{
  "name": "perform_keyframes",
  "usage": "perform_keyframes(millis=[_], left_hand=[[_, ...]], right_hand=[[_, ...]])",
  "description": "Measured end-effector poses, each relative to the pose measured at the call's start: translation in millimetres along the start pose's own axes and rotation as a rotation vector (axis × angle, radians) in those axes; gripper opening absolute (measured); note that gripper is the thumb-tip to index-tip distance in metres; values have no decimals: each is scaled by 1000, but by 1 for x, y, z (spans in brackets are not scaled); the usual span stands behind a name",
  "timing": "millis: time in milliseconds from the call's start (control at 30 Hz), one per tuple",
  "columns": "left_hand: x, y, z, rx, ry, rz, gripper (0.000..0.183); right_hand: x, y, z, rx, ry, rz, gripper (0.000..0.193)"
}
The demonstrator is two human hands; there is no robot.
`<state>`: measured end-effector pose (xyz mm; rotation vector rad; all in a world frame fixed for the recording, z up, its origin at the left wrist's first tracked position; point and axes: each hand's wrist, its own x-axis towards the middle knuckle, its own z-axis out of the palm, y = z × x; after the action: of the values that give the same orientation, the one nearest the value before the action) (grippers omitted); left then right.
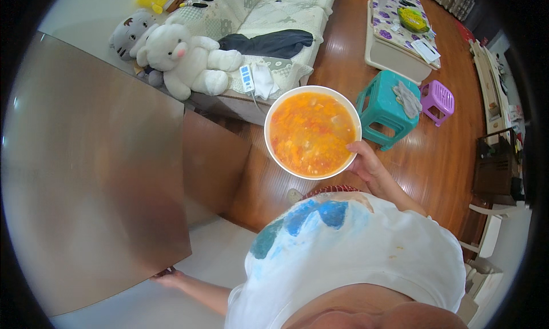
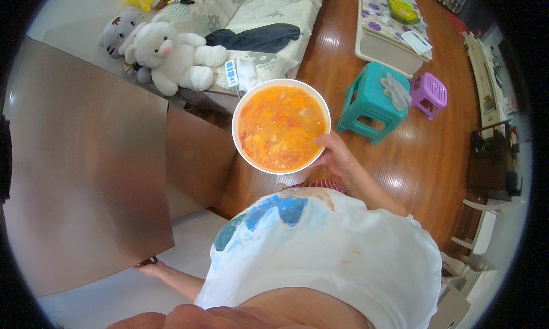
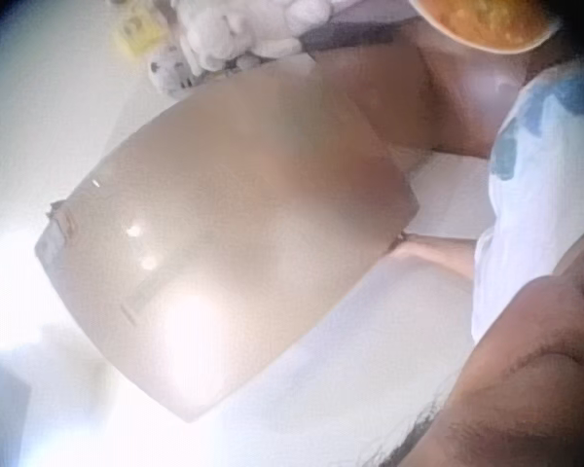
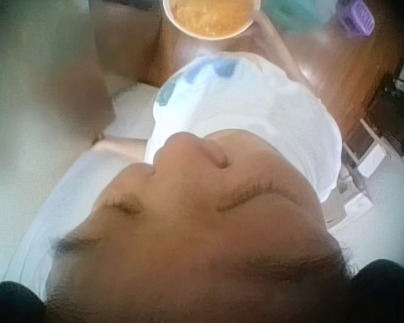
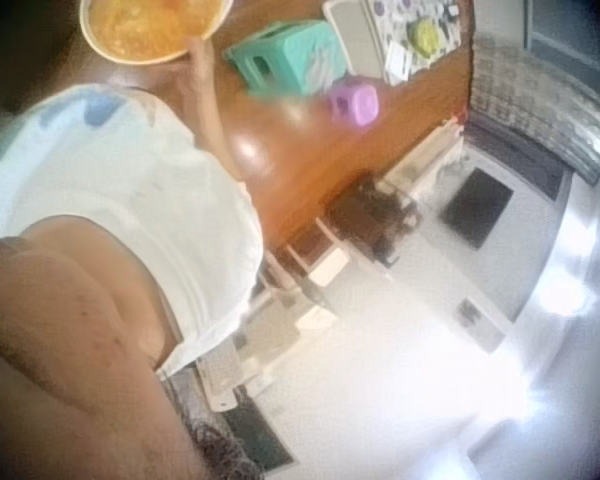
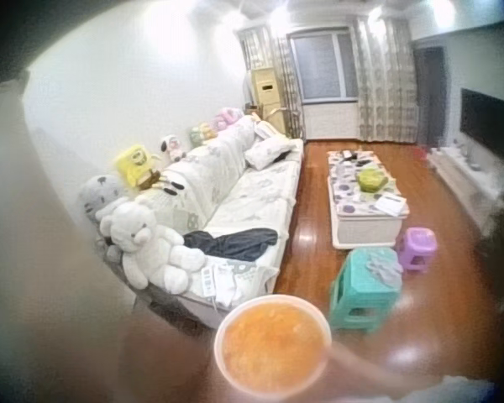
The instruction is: The person wipes the exterior of a rice cooker with a dark cloth, then wipes the dining table surface. They place a bowl of soup into the refrigerator, rearrange items inside, and later rinse the cloth at the kitchen sink.
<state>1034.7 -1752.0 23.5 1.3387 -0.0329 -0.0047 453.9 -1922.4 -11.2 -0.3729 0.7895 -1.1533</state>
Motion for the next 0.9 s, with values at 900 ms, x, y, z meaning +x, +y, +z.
perform_keyframes(millis=[900], left_hand=[[-341,-3,130,233,-987,514,13]], right_hand=[[-115,-67,-190,-54,18,-26,60]])
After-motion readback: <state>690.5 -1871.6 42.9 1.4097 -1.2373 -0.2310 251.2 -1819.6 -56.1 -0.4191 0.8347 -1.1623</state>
